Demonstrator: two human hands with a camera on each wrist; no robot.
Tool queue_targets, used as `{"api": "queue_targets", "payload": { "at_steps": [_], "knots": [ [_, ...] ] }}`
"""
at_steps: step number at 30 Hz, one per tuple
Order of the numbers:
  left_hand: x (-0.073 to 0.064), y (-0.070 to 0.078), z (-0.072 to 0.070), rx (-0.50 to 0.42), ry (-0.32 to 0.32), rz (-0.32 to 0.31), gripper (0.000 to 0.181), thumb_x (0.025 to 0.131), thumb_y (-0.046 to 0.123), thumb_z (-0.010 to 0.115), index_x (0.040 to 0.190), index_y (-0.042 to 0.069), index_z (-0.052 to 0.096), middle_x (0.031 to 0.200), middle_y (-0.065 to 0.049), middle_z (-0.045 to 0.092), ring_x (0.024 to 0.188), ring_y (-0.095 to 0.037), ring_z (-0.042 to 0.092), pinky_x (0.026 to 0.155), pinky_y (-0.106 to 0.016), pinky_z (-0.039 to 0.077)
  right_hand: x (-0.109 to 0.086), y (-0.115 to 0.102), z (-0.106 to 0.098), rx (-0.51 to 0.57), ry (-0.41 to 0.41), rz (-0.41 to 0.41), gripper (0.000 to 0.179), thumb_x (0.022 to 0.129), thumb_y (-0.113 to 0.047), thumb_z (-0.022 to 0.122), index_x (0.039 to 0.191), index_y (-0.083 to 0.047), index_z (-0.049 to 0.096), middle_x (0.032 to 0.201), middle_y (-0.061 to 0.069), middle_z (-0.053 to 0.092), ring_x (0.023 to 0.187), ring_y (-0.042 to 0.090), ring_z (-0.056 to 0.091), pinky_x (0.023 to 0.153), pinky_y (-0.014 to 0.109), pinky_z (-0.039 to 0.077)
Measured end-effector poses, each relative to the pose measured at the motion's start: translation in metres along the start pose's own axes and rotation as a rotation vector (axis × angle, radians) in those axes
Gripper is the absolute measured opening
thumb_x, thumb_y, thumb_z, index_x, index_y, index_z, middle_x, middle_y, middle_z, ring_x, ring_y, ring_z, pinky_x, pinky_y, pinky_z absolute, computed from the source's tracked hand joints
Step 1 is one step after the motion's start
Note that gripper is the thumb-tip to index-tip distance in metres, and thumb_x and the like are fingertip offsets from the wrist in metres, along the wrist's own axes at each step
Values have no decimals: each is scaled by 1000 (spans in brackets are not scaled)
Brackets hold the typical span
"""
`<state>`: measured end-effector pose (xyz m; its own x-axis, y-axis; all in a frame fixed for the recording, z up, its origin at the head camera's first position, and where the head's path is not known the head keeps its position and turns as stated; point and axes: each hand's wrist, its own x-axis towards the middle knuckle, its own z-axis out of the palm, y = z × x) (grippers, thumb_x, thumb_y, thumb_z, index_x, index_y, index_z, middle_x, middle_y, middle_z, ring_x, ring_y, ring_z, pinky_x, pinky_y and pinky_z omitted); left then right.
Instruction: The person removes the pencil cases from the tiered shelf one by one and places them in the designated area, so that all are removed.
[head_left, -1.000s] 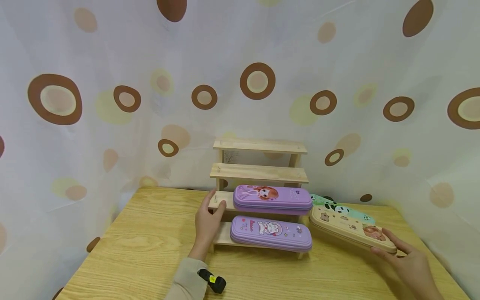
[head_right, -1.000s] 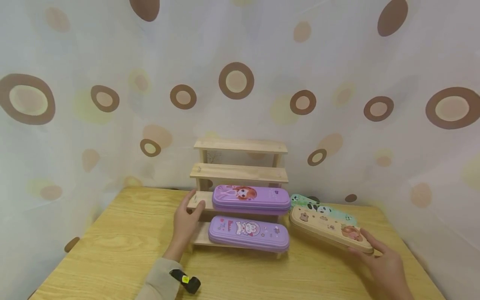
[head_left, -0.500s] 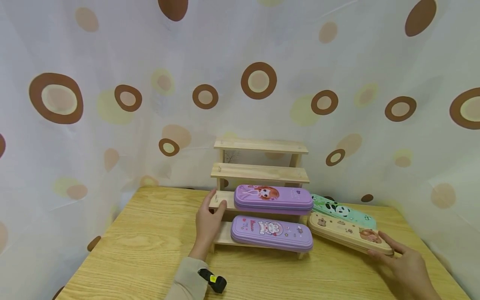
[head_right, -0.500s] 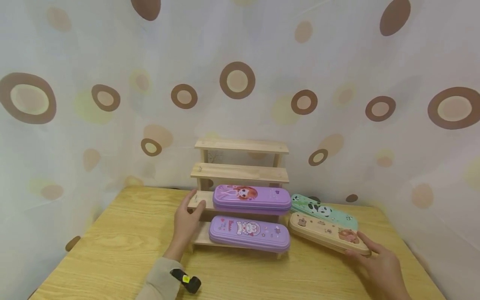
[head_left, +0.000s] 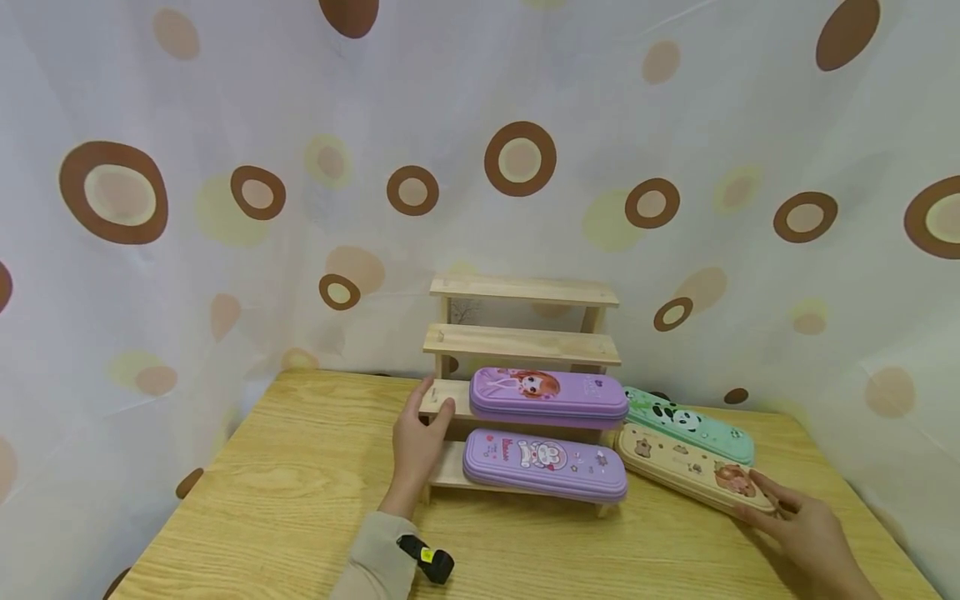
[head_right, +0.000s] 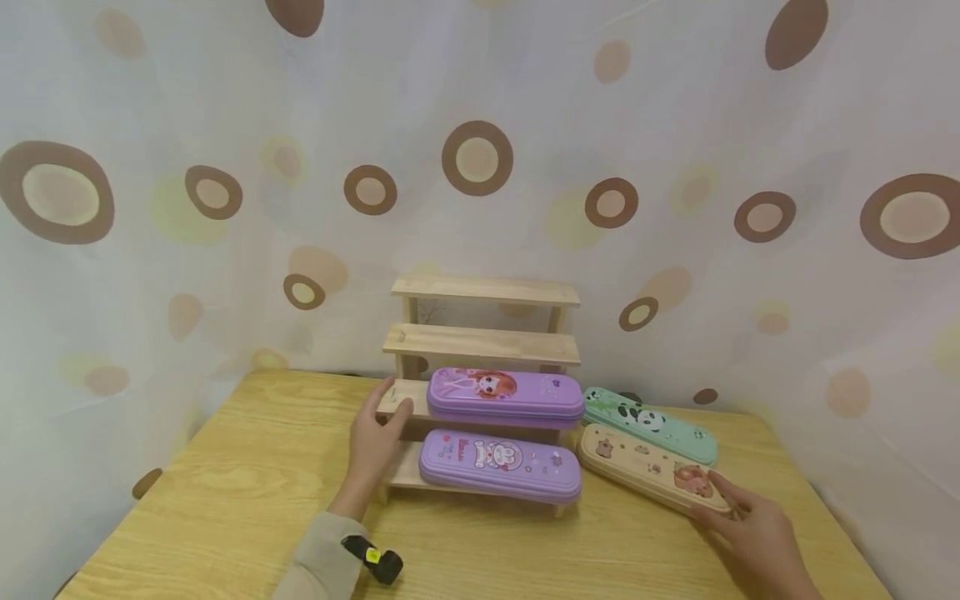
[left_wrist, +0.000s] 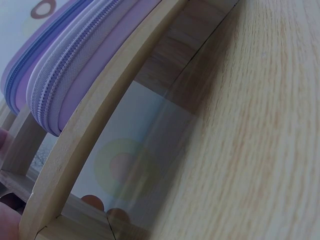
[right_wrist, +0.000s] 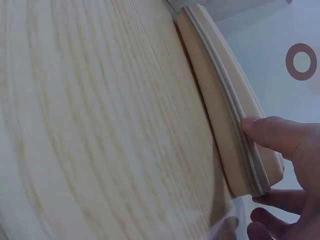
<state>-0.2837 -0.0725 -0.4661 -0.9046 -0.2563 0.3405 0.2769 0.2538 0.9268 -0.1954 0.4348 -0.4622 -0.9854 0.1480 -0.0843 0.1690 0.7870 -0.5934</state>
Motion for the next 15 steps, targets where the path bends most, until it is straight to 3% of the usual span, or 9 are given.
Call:
{"api": "queue_targets", "payload": {
  "at_steps": [5, 10, 15],
  "knots": [
    [0, 0, -1, 7, 2, -9, 54, 93, 30, 69, 143, 16, 54, 145, -6, 52, 136, -30, 43, 110, -50, 36, -1, -1, 2, -41, 41, -99, 84, 92, -51, 65, 149, 3, 35, 144, 42, 27, 127, 65, 24, 97, 74, 28],
    [1, -1, 0, 11, -4, -27, 54, 93, 32, 68, 143, 18, 53, 146, -4, 50, 137, -27, 42, 111, -48, 34, -5, -10, 7, -7, 209, -248, 69, 92, -33, 72, 143, 6, 45, 139, 43, 36, 123, 66, 30, 93, 77, 27],
    [2, -2, 0, 4, -3, -35, 55, 93, 33, 68, 144, 17, 52, 147, -4, 50, 137, -26, 41, 112, -47, 34, -8, -30, 8, 51, 267, -292, 65, 93, -29, 70, 144, 2, 46, 143, 37, 38, 126, 63, 32, 87, 77, 33]
  ]
}}
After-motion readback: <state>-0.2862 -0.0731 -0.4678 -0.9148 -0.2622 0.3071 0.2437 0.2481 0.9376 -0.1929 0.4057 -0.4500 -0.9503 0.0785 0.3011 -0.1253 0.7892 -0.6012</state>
